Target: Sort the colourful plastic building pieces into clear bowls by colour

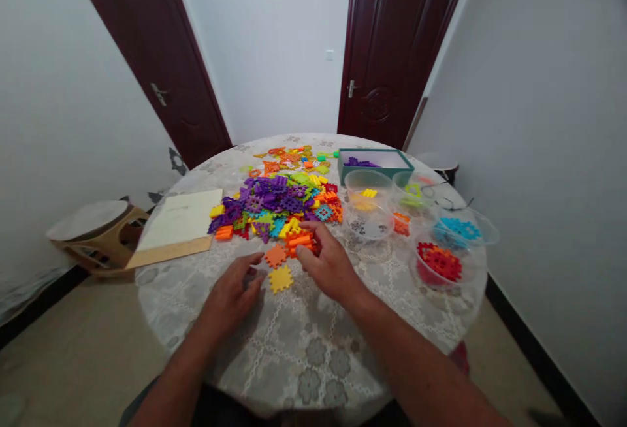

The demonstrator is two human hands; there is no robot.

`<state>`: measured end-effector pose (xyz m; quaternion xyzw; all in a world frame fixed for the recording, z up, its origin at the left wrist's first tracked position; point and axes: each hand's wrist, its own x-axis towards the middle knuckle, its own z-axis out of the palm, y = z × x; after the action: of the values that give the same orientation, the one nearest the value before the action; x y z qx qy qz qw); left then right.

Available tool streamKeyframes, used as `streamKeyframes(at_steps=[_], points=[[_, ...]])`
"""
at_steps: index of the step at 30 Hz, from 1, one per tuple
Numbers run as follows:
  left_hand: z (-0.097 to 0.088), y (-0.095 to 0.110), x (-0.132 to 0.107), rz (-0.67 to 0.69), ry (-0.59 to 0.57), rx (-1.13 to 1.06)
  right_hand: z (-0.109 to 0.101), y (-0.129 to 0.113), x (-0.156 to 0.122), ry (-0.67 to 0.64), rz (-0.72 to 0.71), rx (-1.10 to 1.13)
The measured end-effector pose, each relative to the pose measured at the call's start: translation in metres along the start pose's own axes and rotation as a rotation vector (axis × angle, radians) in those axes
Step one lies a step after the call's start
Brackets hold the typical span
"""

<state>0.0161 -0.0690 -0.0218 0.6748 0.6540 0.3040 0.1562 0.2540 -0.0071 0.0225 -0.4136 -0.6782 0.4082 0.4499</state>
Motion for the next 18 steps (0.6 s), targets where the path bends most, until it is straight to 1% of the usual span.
streamKeyframes(at_steps=[2, 3, 5, 8, 10, 11, 13, 16, 18], points=[[-0.009, -0.001, 0.012, 0.027, -0.11, 0.024, -0.035, -0.013, 0.008, 0.053, -0.026, -0.085], [-0.014, -0.002, 0.019, 0.018, -0.173, 0.041, -0.056, -0.017, 0.013, 0.081, -0.042, -0.15], [-0.021, -0.002, 0.033, 0.007, -0.25, 0.099, -0.1, -0.019, 0.023, 0.174, -0.062, -0.335], [-0.024, -0.001, 0.052, 0.001, -0.349, 0.221, -0.164, -0.004, 0.04, 0.307, -0.038, -0.697], [-0.023, -0.001, 0.06, 0.005, -0.396, 0.281, -0.197, 0.012, 0.051, 0.3, 0.047, -0.896], [-0.021, 0.0, 0.061, 0.008, -0.411, 0.301, -0.209, 0.02, 0.056, 0.276, 0.101, -0.974], [-0.018, 0.001, 0.061, 0.005, -0.437, 0.332, -0.225, 0.035, 0.063, 0.225, 0.209, -1.097], [-0.014, 0.004, 0.055, 0.006, -0.456, 0.364, -0.237, 0.051, 0.065, 0.207, 0.308, -1.202], [-0.013, 0.006, 0.05, 0.028, -0.446, 0.364, -0.24, 0.056, 0.062, 0.241, 0.331, -1.235]])
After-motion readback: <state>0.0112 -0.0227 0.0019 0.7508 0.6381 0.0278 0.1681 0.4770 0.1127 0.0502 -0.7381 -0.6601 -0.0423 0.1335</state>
